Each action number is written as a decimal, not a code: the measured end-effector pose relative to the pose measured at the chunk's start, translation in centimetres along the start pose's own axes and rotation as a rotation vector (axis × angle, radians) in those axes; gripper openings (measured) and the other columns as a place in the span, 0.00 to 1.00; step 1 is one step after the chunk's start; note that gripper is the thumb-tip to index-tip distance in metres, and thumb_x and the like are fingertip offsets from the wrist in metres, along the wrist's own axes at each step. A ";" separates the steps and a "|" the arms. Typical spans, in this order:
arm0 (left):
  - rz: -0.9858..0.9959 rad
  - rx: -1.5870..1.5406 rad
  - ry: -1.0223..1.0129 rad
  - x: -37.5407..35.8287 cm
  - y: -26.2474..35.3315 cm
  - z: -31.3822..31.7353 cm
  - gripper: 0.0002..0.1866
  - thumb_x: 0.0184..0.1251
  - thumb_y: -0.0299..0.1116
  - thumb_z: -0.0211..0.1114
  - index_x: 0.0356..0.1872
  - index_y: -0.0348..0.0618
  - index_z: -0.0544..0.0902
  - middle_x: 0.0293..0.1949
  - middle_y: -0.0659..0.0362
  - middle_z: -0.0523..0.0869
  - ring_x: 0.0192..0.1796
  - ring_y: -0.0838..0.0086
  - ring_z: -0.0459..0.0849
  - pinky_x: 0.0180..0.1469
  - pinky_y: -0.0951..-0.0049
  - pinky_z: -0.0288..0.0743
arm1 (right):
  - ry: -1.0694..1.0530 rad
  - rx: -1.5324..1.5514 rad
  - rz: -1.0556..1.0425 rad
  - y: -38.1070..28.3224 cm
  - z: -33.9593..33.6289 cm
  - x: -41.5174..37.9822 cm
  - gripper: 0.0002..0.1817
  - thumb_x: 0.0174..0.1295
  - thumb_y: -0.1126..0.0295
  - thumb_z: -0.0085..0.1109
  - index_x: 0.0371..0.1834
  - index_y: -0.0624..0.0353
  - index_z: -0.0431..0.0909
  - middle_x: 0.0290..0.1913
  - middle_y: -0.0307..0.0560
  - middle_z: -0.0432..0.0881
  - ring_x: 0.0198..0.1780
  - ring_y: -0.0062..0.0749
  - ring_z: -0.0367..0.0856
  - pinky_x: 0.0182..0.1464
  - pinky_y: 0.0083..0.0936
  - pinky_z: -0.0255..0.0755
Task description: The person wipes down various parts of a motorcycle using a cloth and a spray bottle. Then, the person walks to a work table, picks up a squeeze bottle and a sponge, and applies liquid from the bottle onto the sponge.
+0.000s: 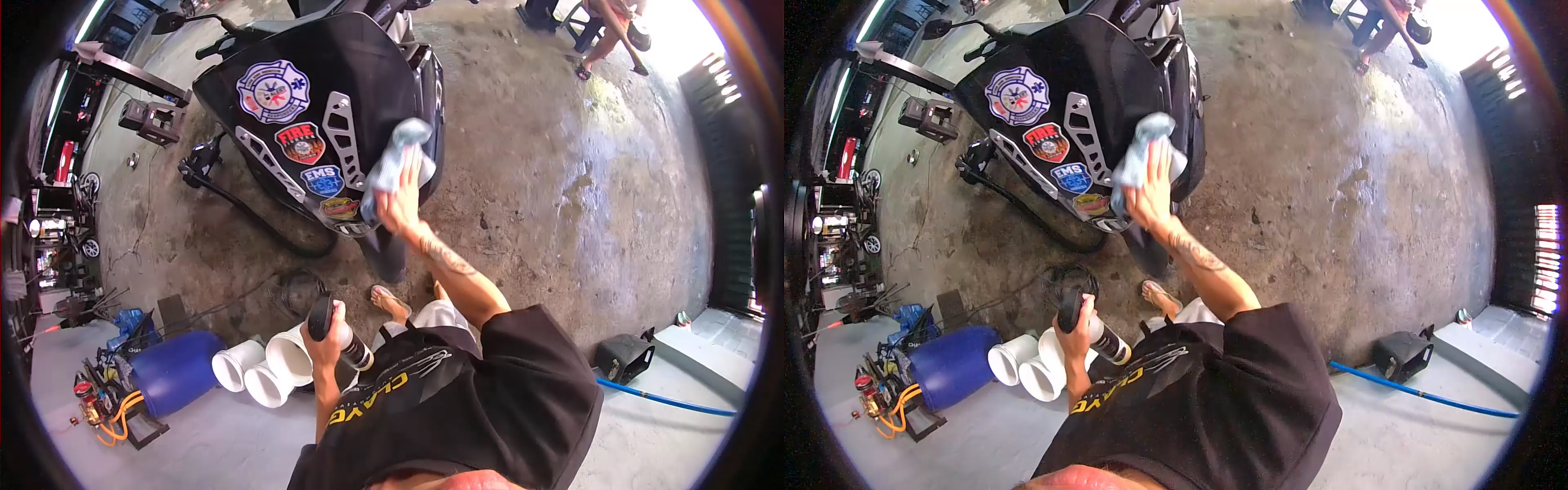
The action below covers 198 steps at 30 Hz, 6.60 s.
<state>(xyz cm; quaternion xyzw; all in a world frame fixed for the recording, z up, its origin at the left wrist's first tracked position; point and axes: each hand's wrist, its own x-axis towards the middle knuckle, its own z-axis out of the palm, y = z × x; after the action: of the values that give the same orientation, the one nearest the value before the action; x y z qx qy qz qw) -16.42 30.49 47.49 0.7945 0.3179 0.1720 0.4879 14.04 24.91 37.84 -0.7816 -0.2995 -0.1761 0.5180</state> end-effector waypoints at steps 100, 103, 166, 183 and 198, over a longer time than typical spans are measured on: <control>-0.381 0.088 -0.059 2.7 5.1 4.8 0.11 0.64 0.34 0.71 0.37 0.33 0.88 0.30 0.58 0.90 0.35 0.77 0.87 0.41 0.73 0.77 | -0.107 0.338 0.248 12.4 -4.5 21.2 0.31 0.77 0.54 0.39 0.78 0.57 0.58 0.81 0.56 0.53 0.82 0.50 0.47 0.80 0.41 0.44; -0.356 0.021 -0.054 2.2 4.2 4.4 0.11 0.64 0.33 0.70 0.37 0.34 0.87 0.31 0.59 0.90 0.35 0.77 0.87 0.42 0.73 0.77 | 0.003 0.432 0.063 11.6 -2.9 16.4 0.29 0.76 0.60 0.45 0.78 0.56 0.60 0.82 0.55 0.49 0.83 0.50 0.45 0.81 0.42 0.41; -0.306 0.248 -0.188 0.7 2.6 1.7 0.08 0.69 0.30 0.67 0.40 0.37 0.87 0.32 0.62 0.87 0.35 0.80 0.83 0.41 0.77 0.75 | 0.203 0.628 1.129 4.8 6.4 -10.9 0.34 0.79 0.53 0.36 0.81 0.61 0.48 0.82 0.61 0.50 0.82 0.51 0.49 0.79 0.32 0.46; -0.303 -0.125 0.098 -0.1 3.3 3.5 0.07 0.64 0.30 0.72 0.39 0.38 0.87 0.31 0.62 0.89 0.35 0.81 0.85 0.41 0.77 0.77 | -0.339 0.107 -0.356 -3.8 -7.1 10.5 0.31 0.68 0.61 0.55 0.77 0.34 0.66 0.83 0.57 0.47 0.79 0.77 0.42 0.71 0.76 0.46; -0.307 -0.366 0.185 0.6 0.3 2.5 0.07 0.66 0.26 0.70 0.40 0.32 0.87 0.35 0.58 0.90 0.40 0.78 0.88 0.45 0.78 0.79 | -0.050 -0.063 -0.221 -3.3 -1.6 9.1 0.38 0.73 0.57 0.48 0.80 0.64 0.50 0.81 0.73 0.40 0.80 0.78 0.33 0.75 0.70 0.36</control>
<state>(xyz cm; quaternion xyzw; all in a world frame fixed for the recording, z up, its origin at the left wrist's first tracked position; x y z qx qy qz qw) -14.40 29.15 46.58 0.6162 0.4417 0.2226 0.6130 18.86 26.96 46.15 -0.7638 -0.3912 -0.2219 0.4631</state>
